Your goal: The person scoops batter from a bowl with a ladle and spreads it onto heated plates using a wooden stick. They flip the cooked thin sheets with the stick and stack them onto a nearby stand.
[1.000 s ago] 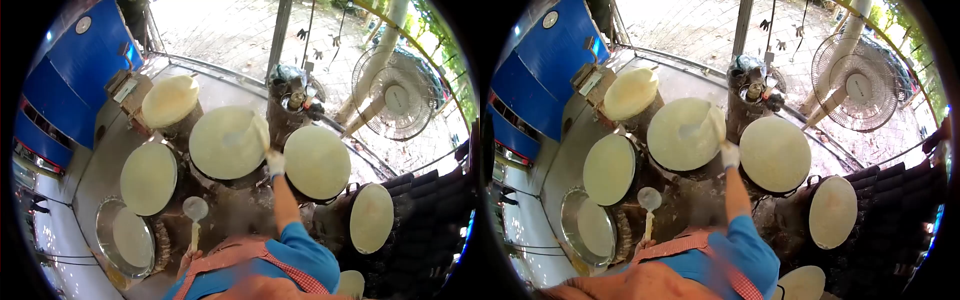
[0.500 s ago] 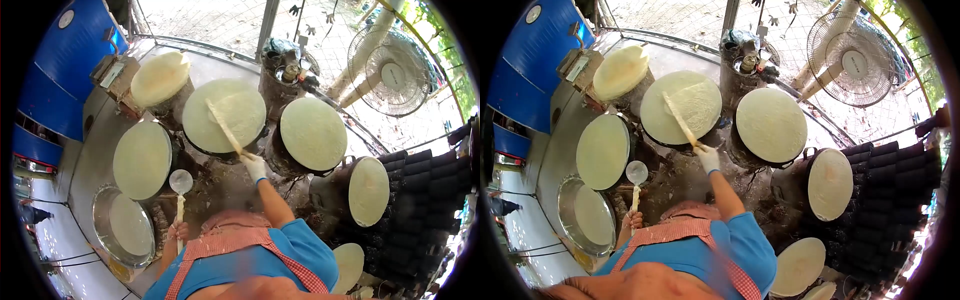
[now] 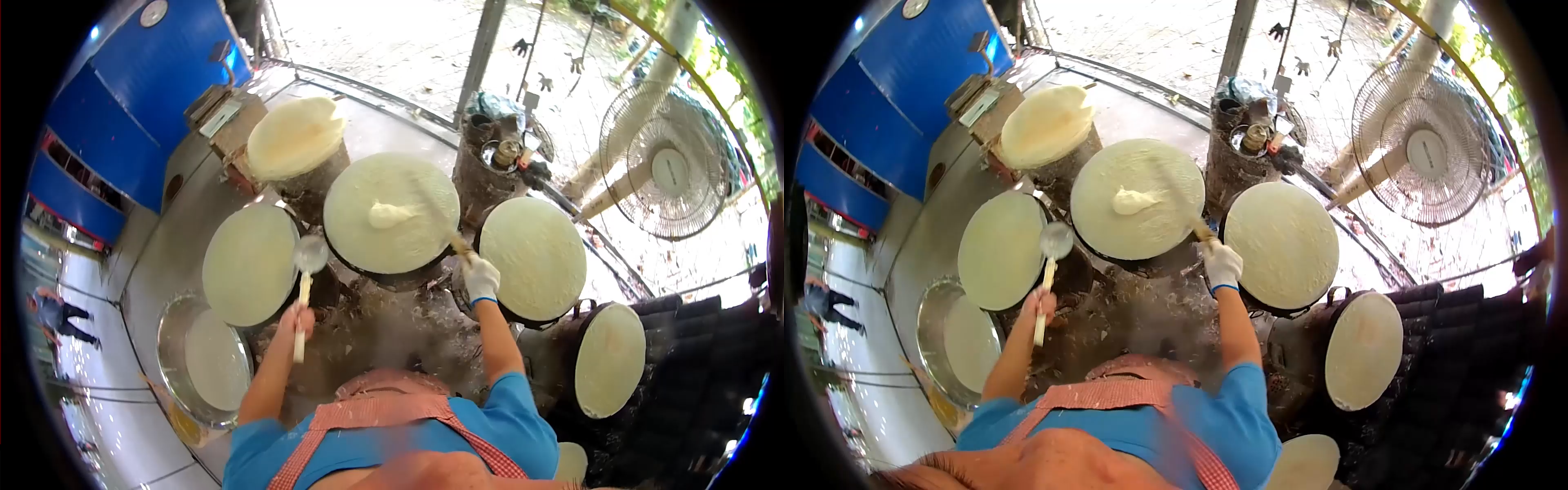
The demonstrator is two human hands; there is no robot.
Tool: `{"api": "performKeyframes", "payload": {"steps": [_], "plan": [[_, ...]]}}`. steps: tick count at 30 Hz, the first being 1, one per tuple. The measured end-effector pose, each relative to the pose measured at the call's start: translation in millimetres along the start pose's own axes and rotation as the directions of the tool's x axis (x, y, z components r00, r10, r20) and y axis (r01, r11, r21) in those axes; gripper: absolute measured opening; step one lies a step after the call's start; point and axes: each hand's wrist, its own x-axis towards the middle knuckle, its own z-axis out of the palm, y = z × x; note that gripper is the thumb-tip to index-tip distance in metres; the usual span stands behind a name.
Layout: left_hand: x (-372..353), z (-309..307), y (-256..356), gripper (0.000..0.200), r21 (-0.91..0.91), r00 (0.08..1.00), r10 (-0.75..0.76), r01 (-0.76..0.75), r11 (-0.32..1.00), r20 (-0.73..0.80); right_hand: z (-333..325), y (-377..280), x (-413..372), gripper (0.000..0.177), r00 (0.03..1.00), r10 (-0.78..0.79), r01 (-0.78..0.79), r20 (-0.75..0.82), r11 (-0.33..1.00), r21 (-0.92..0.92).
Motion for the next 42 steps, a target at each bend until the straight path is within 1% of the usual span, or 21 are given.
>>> {"api": "performKeyframes", "payload": {"steps": [1,2,3,6,7,9,11,13,15,18,19,21,22,23,24,25,27,31,36,40,42], "plan": [[17,25,5,0.036,0.060,0.980,0.132,-0.125,0.990,-0.147,7,-1,-7,0.026,1.000,-0.008,0.008,-0.003,0.998,-0.069],[32,51,15,0.029,-0.238,0.987,0.053,-0.089,0.967,-0.153,15,-6,-16,0.025,1.000,-0.013,0.012,-0.010,0.990,-0.138],[46,62,20,0.024,-0.236,0.994,0.045,-0.068,0.969,-0.101,20,-11,-26,0.025,1.000,-0.016,0.012,-0.018,0.978,-0.207],[81,90,18,0.015,0.031,0.953,0.275,-0.273,0.961,-0.127,-5,-19,-47,0.027,0.997,-0.072,0.071,-0.001,0.982,-0.176],[90,100,22,0.012,-0.111,0.975,0.158,-0.176,0.978,-0.154,-12,-15,-49,0.026,0.996,-0.028,0.016,-0.084,0.989,-0.146],[101,127,17,0.008,0.084,0.953,0.180,-0.164,0.983,-0.245,-7,-14,-67,0.030,0.980,0.008,-0.057,-0.200,0.969,-0.242],[111,159,-5,0.005,0.351,0.871,0.348,-0.223,0.909,-0.348,13,-26,-93,0.030,0.995,-0.041,0.006,-0.089,0.932,-0.361],[126,164,-23,0.007,0.376,0.882,0.345,-0.216,0.901,-0.321,31,-55,-116,0.028,0.999,-0.035,0.031,-0.012,0.977,-0.212],[138,147,-17,0.008,0.019,0.959,0.069,-0.066,0.998,-0.273,45,-73,-125,0.027,0.999,-0.019,0.017,-0.026,0.998,-0.058],[52,106,-16,0.014,0.146,0.990,0.128,-0.135,0.980,0.055,2,-92,-148,0.022,0.990,-0.105,0.099,-0.099,0.993,-0.061],[18,118,-22,0.013,0.187,0.961,0.123,-0.077,0.979,-0.247,-1,-90,-157,0.020,0.965,-0.166,0.165,-0.202,0.986,-0.019],[2,79,-31,0.013,-0.023,0.977,-0.043,0.039,0.999,-0.207,2,-90,-173,0.026,0.932,-0.270,0.260,-0.241,0.963,-0.073],[1,68,-28,0.014,-0.161,0.979,-0.158,0.137,0.978,-0.129,4,-94,-180,0.029,0.939,-0.262,0.238,-0.223,0.963,-0.128],[6,57,-23,0.051,-0.412,0.923,-0.363,0.382,0.827,0.127,4,-101,-187,0.029,0.976,-0.157,0.125,-0.153,0.972,-0.199],[3,66,-21,0.047,-0.485,0.878,-0.418,0.478,0.732,0.234,14,-99,-192,0.031,0.946,-0.158,0.115,-0.283,0.980,-0.164],[-5,82,-19,0.043,-0.534,0.822,-0.454,0.569,0.625,0.344,15,-104,-191,0.032,0.922,-0.175,0.127,-0.345,0.980,-0.156],[-15,86,-25,0.031,-0.499,0.857,-0.367,0.510,0.700,0.361,6,-113,-189,0.034,0.858,-0.195,0.140,-0.476,0.979,-0.149],[-52,91,-36,0.043,-0.382,0.748,-0.310,0.594,0.708,0.587,-13,-116,-196,0.035,0.949,-0.061,0.035,-0.309,0.995,-0.089],[-101,48,-75,0.037,-0.368,0.876,-0.216,0.389,0.844,0.431,-4,-88,-171,0.042,0.985,0.163,-0.168,-0.048,0.978,-0.124],[-92,-3,-101,0.021,-0.603,0.916,-0.304,0.400,0.690,0.260,19,-77,-148,0.039,0.993,-0.114,0.104,-0.020,0.959,-0.262],[-95,1,-103,0.035,-0.634,0.928,-0.311,0.369,0.680,0.208,27,-71,-156,0.038,0.980,-0.198,0.190,-0.003,0.942,-0.276]]}}
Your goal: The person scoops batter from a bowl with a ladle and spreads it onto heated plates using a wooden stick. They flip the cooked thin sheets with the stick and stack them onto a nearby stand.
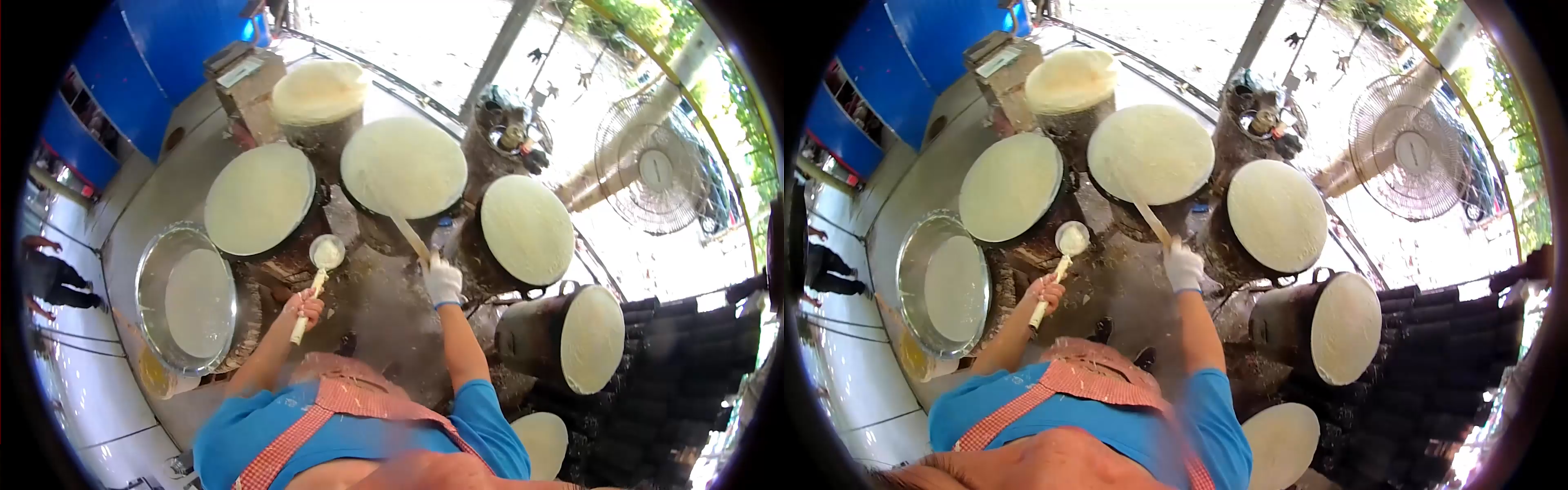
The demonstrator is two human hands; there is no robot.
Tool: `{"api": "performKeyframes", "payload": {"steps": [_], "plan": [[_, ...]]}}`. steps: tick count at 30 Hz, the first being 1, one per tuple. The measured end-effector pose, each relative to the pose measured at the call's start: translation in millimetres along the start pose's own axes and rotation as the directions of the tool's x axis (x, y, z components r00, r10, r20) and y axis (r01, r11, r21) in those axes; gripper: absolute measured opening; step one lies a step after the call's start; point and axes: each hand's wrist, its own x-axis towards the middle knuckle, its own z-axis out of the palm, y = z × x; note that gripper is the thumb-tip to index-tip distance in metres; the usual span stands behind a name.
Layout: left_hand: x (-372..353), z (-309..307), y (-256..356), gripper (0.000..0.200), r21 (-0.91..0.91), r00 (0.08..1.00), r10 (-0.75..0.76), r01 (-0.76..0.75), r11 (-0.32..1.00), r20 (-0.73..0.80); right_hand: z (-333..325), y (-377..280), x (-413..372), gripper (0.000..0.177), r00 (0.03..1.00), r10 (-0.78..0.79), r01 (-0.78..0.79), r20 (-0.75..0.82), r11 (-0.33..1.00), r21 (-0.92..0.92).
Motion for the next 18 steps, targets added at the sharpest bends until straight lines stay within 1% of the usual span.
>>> {"api": "performKeyframes", "payload": {"steps": [1,3,5,6,7,9,10,11,12,13,14,15,16,17,18], "plan": [[-2,-7,-2,0.019,-0.030,0.995,0.080,-0.082,0.996,-0.051,1,7,-7,0.040,0.997,-0.026,0.019,0.076,0.995,0.096],[1,-11,6,0.019,0.032,0.995,0.076,-0.074,0.997,-0.068,-4,13,-31,0.040,0.970,0.055,-0.095,0.237,0.982,0.164],[4,-19,20,0.045,0.032,0.997,0.043,-0.041,0.999,-0.067,-25,18,-53,0.039,0.941,0.016,-0.128,0.338,0.942,0.311],[8,-20,29,0.046,0.044,0.992,0.067,-0.062,0.997,-0.109,-32,18,-59,0.038,0.926,-0.004,-0.150,0.379,0.914,0.378],[8,-16,33,0.047,0.084,0.990,0.031,-0.019,0.996,-0.140,-35,18,-69,0.037,0.935,-0.003,-0.178,0.356,0.863,0.473],[16,-11,43,0.047,0.100,0.980,-0.019,0.039,0.994,-0.196,-41,16,-98,0.037,0.945,0.035,-0.248,0.325,0.726,0.642],[18,-2,38,0.046,0.091,0.981,-0.044,0.062,0.994,-0.186,-52,12,-111,0.037,0.947,0.038,-0.237,0.319,0.754,0.613],[20,8,32,0.046,0.083,0.981,-0.077,0.093,0.992,-0.181,-52,14,-129,0.036,0.947,0.059,-0.221,0.315,0.831,0.510],[23,15,29,0.046,0.083,0.976,-0.142,0.157,0.984,-0.164,-48,18,-149,0.036,0.949,0.087,-0.209,0.304,0.894,0.397],[28,20,27,0.042,0.108,0.976,-0.171,0.186,0.977,-0.138,-44,23,-170,0.036,0.950,0.122,-0.205,0.287,0.939,0.277],[31,26,24,0.035,0.117,0.975,-0.203,0.213,0.970,-0.090,-43,30,-198,0.036,0.938,0.194,-0.252,0.289,0.951,0.178],[35,34,16,0.037,0.128,0.968,-0.246,0.250,0.960,-0.045,-44,33,-227,0.037,0.930,0.284,-0.315,0.234,0.943,0.107],[41,39,11,0.033,0.152,0.957,-0.289,0.288,0.946,-0.017,-58,31,-251,0.037,0.886,0.398,-0.435,0.240,0.892,0.125],[48,43,6,0.029,0.179,0.937,-0.350,0.343,0.922,0.004,-74,26,-271,0.038,0.821,0.521,-0.558,0.233,0.817,0.141],[52,45,-2,0.031,0.268,0.930,-0.365,0.342,0.901,0.042,-88,22,-290,0.037,0.791,0.589,-0.611,0.166,0.749,0.258]]}}
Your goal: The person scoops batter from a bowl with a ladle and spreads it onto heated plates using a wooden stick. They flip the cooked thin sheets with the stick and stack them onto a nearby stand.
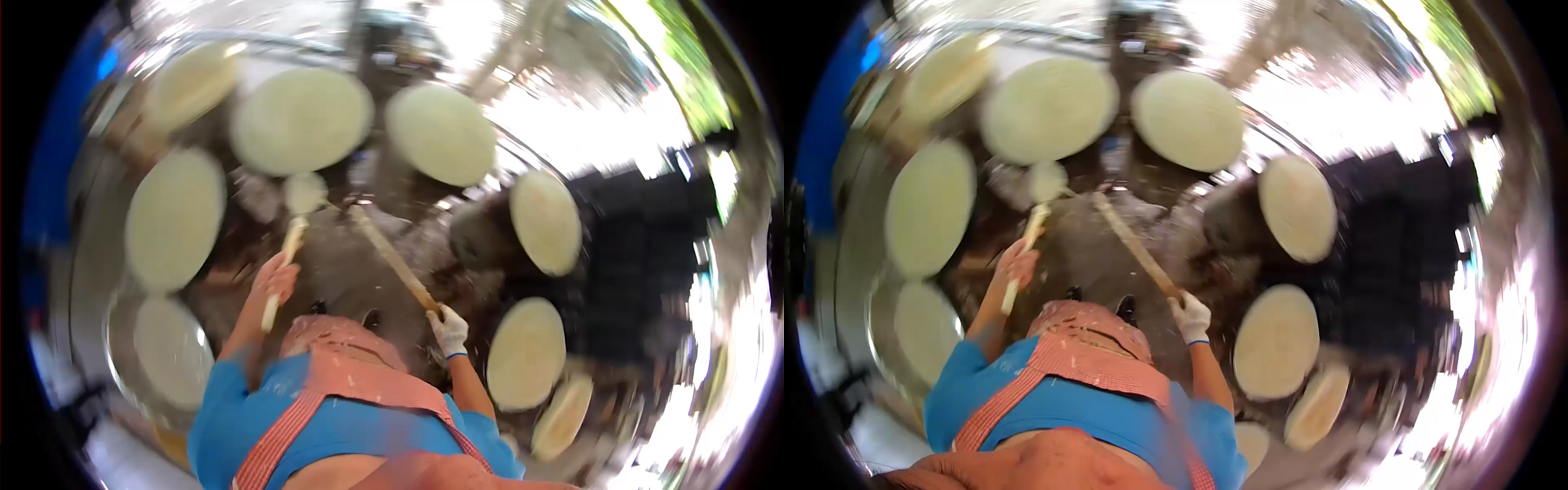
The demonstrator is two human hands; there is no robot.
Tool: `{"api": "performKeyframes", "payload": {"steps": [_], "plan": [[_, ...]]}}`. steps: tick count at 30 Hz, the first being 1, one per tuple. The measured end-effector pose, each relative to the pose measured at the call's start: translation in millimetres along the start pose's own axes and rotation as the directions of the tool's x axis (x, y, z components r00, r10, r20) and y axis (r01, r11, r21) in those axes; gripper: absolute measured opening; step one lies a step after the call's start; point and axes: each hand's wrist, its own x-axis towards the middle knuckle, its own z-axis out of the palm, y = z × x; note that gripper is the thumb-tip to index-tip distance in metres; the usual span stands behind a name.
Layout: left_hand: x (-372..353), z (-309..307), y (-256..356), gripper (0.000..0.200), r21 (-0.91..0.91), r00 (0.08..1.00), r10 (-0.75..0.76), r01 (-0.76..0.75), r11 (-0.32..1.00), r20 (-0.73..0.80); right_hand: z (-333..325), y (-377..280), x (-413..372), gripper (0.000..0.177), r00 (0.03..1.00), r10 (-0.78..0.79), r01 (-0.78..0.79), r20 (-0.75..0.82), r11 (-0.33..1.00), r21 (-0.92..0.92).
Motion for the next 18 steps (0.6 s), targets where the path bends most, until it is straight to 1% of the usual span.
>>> {"api": "performKeyframes", "payload": {"steps": [1,2,3,4,5,6,7,9,10,11,13,14,17,18], "plan": [[12,-1,-3,0.033,0.087,0.998,-0.031,0.027,0.996,0.048,-21,-10,-15,0.037,0.990,0.138,-0.140,0.026,0.984,0.111],[28,-7,-5,0.035,0.174,0.979,-0.168,0.146,0.974,0.116,-34,-12,-29,0.037,0.976,0.219,-0.215,-0.006,0.962,0.168],[42,-12,-4,0.034,0.168,0.964,-0.245,0.226,0.960,0.101,-34,-2,-40,0.037,0.968,0.245,-0.230,-0.046,0.948,0.218],[54,-17,-4,0.034,0.161,0.944,-0.320,0.304,0.939,0.086,-47,-7,-45,0.037,0.936,0.351,-0.337,0.005,0.894,0.294],[66,-27,-3,0.031,0.070,0.944,-0.331,0.331,0.941,-0.008,-44,5,-51,0.037,0.915,0.404,-0.375,-0.015,0.861,0.343],[77,-32,-8,0.029,-0.019,0.941,-0.324,0.324,0.946,-0.099,-42,16,-56,0.038,0.881,0.470,-0.414,-0.051,0.820,0.394],[87,-26,-25,0.027,-0.067,0.917,-0.339,0.332,0.941,-0.212,-40,28,-63,0.039,0.851,0.520,-0.440,-0.071,0.782,0.441],[109,-13,-59,0.031,-0.152,0.844,-0.335,0.299,0.942,-0.419,-38,56,-70,0.043,0.794,0.570,-0.490,-0.211,0.806,0.332],[118,-13,-74,0.034,-0.173,0.820,-0.371,0.328,0.929,-0.435,-44,67,-75,0.041,0.725,0.636,-0.504,-0.266,0.752,0.424],[123,-31,-69,0.025,-0.201,0.806,-0.434,0.385,0.901,-0.402,-53,77,-86,0.041,0.644,0.686,-0.552,-0.338,0.723,0.415],[140,-41,-86,0.025,-0.200,0.782,-0.458,0.412,0.889,-0.422,-70,102,-113,0.041,0.516,0.778,-0.676,-0.358,0.627,0.388],[153,-30,-109,0.028,-0.131,0.760,-0.436,0.429,0.894,-0.482,-77,113,-127,0.041,0.452,0.802,-0.704,-0.392,0.590,0.395],[181,-32,-132,0.031,-0.124,0.691,-0.464,0.483,0.867,-0.554,-84,124,-185,0.041,0.264,0.835,-0.759,-0.482,0.489,0.431],[189,-42,-125,0.033,-0.173,0.652,-0.517,0.517,0.838,-0.555,-80,123,-210,0.041,0.162,0.856,-0.772,-0.490,0.420,0.478]]}}
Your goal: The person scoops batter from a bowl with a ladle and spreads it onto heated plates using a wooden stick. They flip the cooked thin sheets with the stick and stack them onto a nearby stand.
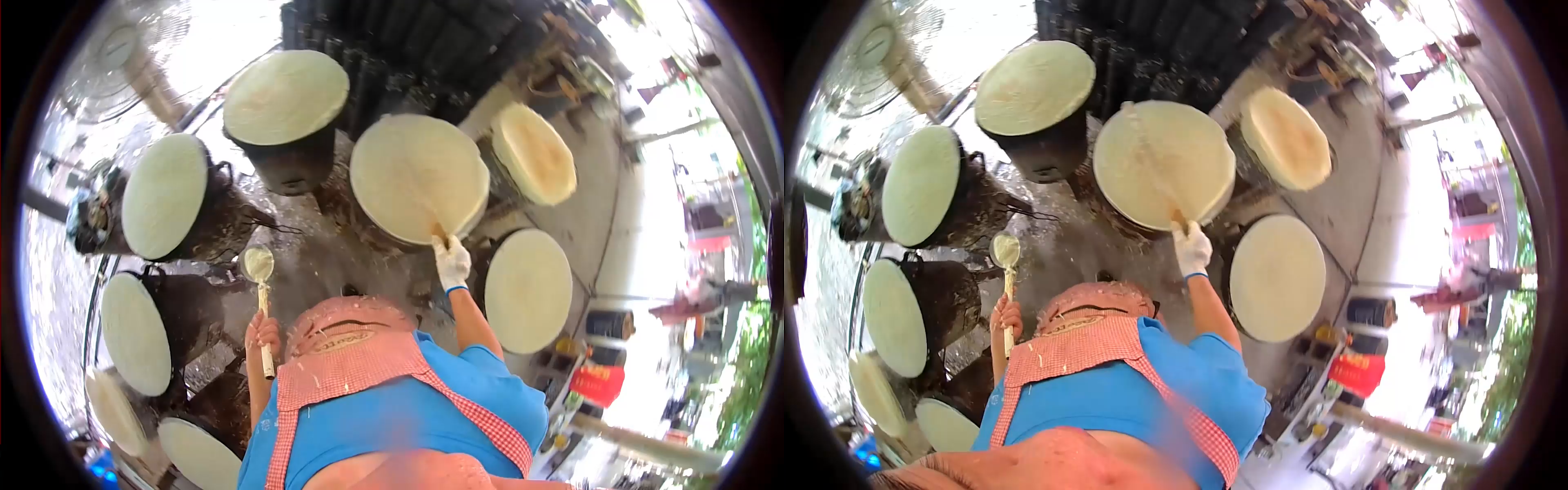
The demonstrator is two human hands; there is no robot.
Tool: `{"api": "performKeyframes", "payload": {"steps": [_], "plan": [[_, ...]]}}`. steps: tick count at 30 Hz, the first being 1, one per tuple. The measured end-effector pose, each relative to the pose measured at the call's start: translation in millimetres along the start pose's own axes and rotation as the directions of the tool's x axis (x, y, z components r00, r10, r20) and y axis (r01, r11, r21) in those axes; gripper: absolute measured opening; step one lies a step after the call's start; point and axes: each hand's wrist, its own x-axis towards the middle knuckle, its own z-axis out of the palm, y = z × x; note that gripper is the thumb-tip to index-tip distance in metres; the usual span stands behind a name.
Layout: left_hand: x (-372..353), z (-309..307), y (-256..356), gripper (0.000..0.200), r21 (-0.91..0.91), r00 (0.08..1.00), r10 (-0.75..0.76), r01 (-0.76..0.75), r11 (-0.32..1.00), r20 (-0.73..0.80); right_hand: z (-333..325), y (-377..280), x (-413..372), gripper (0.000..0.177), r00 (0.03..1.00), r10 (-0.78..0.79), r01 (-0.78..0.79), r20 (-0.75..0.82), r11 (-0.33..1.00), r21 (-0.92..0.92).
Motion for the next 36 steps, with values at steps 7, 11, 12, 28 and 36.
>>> {"api": "performKeyframes", "payload": {"steps": [7,11,12,28,36], "plan": [[52,55,1,0.040,0.011,0.899,-0.273,0.294,0.956,-0.342,-69,86,-122,0.036,0.832,0.435,-0.512,-0.345,0.841,-0.176],[80,64,13,0.041,0.027,0.837,-0.382,0.426,0.904,-0.390,-70,109,-222,0.029,0.977,0.112,-0.188,-0.180,0.850,-0.493],[83,66,12,0.041,0.032,0.828,-0.404,0.450,0.892,-0.390,-71,107,-234,0.030,0.984,0.072,-0.141,-0.161,0.873,-0.468],[22,-6,-67,0.038,-0.053,0.971,-0.095,0.085,0.995,-0.220,-50,31,75,0.051,0.491,-0.635,0.865,0.596,0.438,-0.245],[-1,5,-81,0.037,-0.176,0.981,0.057,-0.090,0.980,-0.184,-43,33,112,0.028,0.677,-0.337,0.620,0.654,0.740,-0.260]]}}
